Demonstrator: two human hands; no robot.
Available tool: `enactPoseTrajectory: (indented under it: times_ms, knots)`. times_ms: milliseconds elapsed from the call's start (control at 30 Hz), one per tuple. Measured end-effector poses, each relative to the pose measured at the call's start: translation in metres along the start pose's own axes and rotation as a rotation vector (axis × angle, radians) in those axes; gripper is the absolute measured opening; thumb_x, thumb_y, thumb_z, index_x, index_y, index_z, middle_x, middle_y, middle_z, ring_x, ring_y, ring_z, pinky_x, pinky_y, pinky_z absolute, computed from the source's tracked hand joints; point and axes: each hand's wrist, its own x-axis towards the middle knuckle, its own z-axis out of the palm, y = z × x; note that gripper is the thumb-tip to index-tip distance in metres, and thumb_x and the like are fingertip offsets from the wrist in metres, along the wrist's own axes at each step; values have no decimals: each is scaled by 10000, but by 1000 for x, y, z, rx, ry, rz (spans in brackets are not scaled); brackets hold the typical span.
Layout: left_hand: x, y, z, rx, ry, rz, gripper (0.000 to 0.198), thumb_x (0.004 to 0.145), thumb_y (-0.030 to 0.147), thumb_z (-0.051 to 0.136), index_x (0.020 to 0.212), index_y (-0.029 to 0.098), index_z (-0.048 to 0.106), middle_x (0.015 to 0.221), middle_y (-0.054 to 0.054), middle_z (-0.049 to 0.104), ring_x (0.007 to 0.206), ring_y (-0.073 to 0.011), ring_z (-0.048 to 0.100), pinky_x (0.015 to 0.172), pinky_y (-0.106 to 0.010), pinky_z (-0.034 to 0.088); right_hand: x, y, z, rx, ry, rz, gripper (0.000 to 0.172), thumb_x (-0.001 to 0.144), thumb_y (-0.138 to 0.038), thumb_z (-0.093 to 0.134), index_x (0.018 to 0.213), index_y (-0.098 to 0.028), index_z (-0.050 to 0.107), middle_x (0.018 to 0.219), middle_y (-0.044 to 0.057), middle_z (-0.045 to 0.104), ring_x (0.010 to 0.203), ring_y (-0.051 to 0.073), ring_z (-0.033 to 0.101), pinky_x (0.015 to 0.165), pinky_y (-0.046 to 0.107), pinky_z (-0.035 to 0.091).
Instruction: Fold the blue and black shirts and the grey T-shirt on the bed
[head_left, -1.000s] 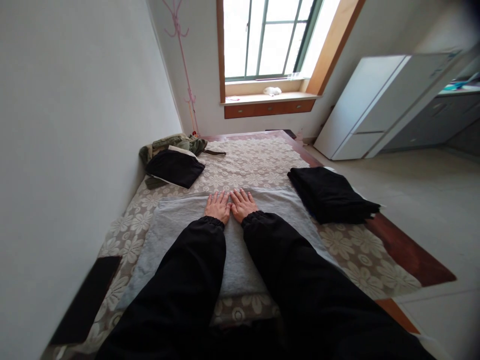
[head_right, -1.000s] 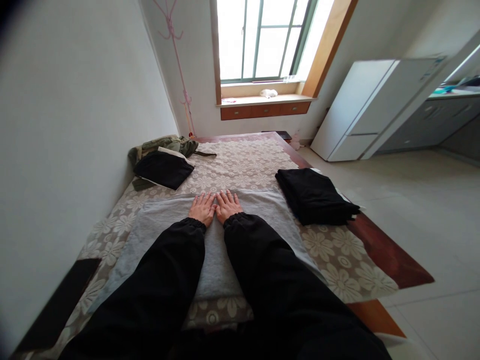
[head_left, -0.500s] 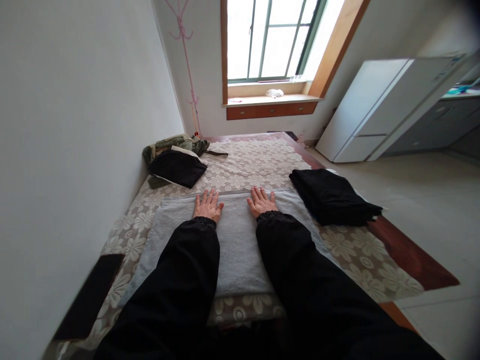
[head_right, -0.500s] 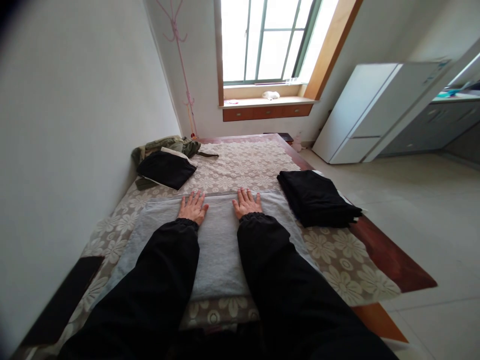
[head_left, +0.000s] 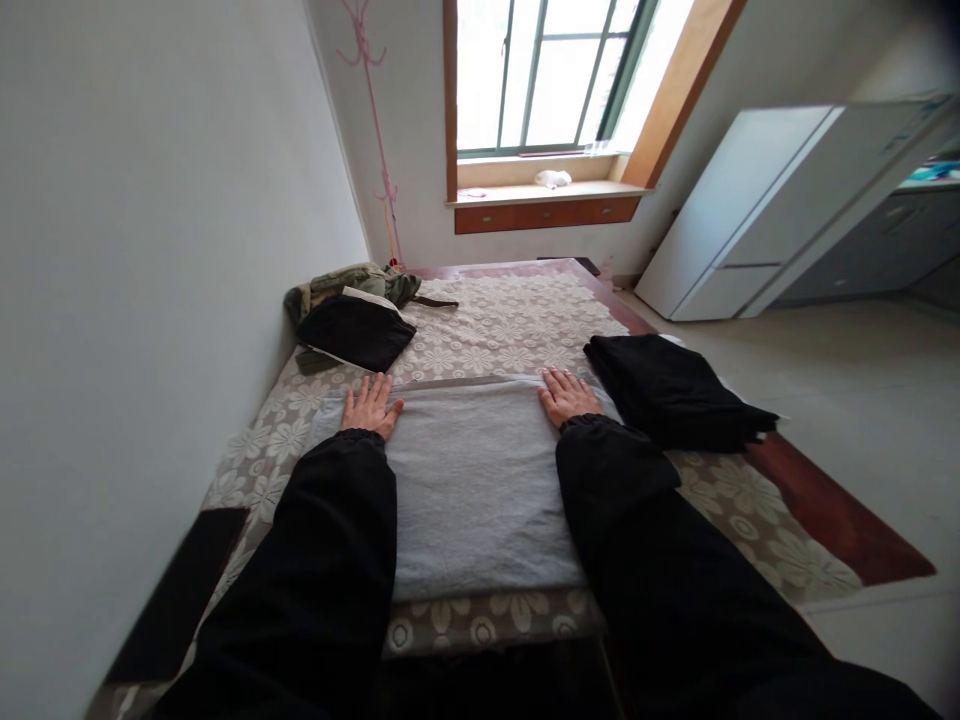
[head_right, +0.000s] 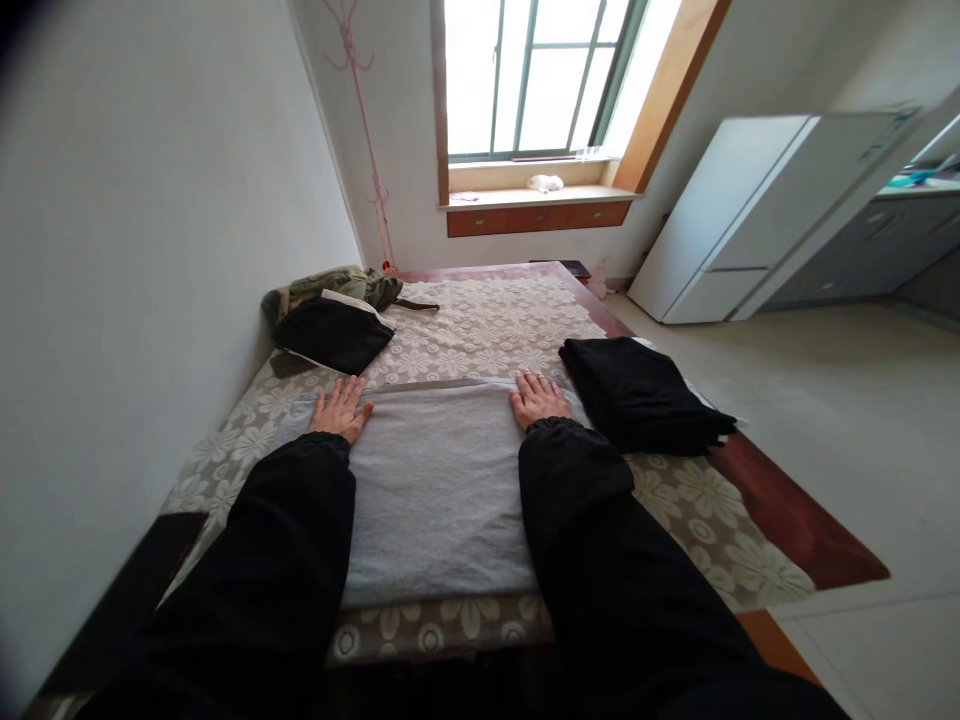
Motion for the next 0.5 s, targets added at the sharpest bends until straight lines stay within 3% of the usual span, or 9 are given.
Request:
enactPoseTrajectory:
  times_ms: [167,300,500]
  knots:
    - [-1,-31,-10,28,-37,29,644,1036,506,261,1613,222,294,1665,-49,327,1563,-257,215,1279,-502,147,6,27,2,16,-10,-100,600,1051,-472,235,1602,-271,359,1669,-11,293,1528,233,270,1245,456,259]
    - [3,-45,-15,27,-87,63,627,1032,476,275,1604,221,319,1666,-28,329,1557,-236,237,1281,-465,149,11,53,5,36,6,-68,609,1053,-432,229,1586,-193,400,1655,42,325,1524,263,284,1231,447,295]
    - [9,-51,-17,24,-2,-153,670,1020,504,278,1594,163,339,1658,-86,337,1538,-294,281,1264,-534,192,13,61,8,55,30,-27,618,1052,-436,221,1587,-183,400,1639,46,359,1524,262,285,1245,445,277]
